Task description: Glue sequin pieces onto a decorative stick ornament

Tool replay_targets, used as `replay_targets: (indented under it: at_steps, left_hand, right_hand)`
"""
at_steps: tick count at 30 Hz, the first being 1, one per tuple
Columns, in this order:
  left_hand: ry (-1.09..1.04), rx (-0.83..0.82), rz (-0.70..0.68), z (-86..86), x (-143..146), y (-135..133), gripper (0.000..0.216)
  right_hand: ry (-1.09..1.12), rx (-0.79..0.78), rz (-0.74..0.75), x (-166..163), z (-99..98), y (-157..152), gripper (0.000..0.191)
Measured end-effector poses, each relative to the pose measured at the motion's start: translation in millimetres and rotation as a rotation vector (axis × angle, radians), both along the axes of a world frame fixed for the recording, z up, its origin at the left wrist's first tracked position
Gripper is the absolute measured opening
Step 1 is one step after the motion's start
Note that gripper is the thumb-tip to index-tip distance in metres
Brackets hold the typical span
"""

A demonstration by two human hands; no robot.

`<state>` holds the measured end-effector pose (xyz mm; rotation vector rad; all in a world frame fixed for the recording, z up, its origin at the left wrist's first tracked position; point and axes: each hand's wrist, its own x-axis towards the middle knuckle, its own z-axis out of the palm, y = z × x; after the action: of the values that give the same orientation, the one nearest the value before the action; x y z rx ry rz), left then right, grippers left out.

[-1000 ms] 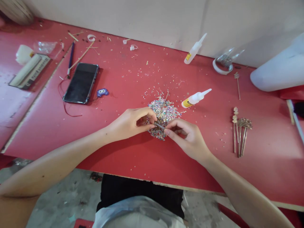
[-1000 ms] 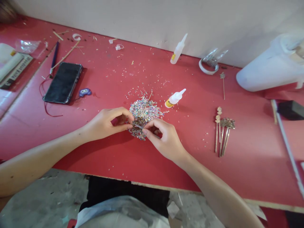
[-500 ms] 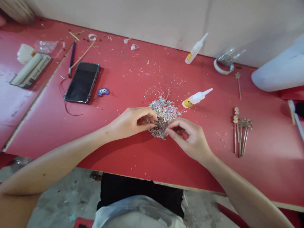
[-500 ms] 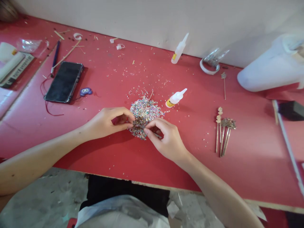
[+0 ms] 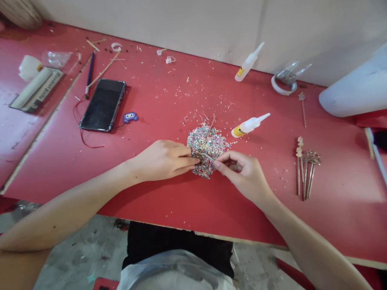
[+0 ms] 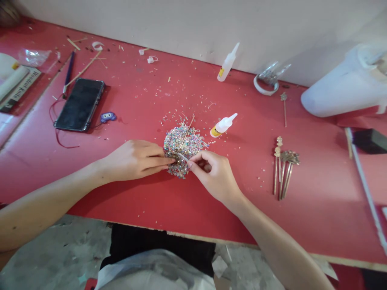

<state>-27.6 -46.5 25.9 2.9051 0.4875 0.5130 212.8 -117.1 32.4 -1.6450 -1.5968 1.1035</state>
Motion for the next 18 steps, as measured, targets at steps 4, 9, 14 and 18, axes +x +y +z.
replay_targets:
  at_steps: [4, 9, 14, 18]
  left_hand:
    - [0.002, 0.057, 0.004, -0.4, 2.2, -2.4, 0.030]
    - [-0.018, 0.079, -0.007, -0.4, 3.3, -3.6, 0.029]
    - [0.000, 0.072, 0.004, -0.6, 4.8, -4.9, 0.028]
    - [0.017, 0.080, -0.003, -0.5, 5.0, -4.7, 0.027]
  right_hand:
    - [0.048, -0.061, -0.015, -2.0, 2.7, -0.4, 0.024]
    - [0.062, -0.085, -0.026, -2.6, 2.8, -0.1, 0.024]
    - [0.079, -0.111, -0.036, -2.7, 3.4, 1.0, 0.025]
    - [0.107, -0.132, -0.048, -3.3, 4.9, 1.2, 0.027]
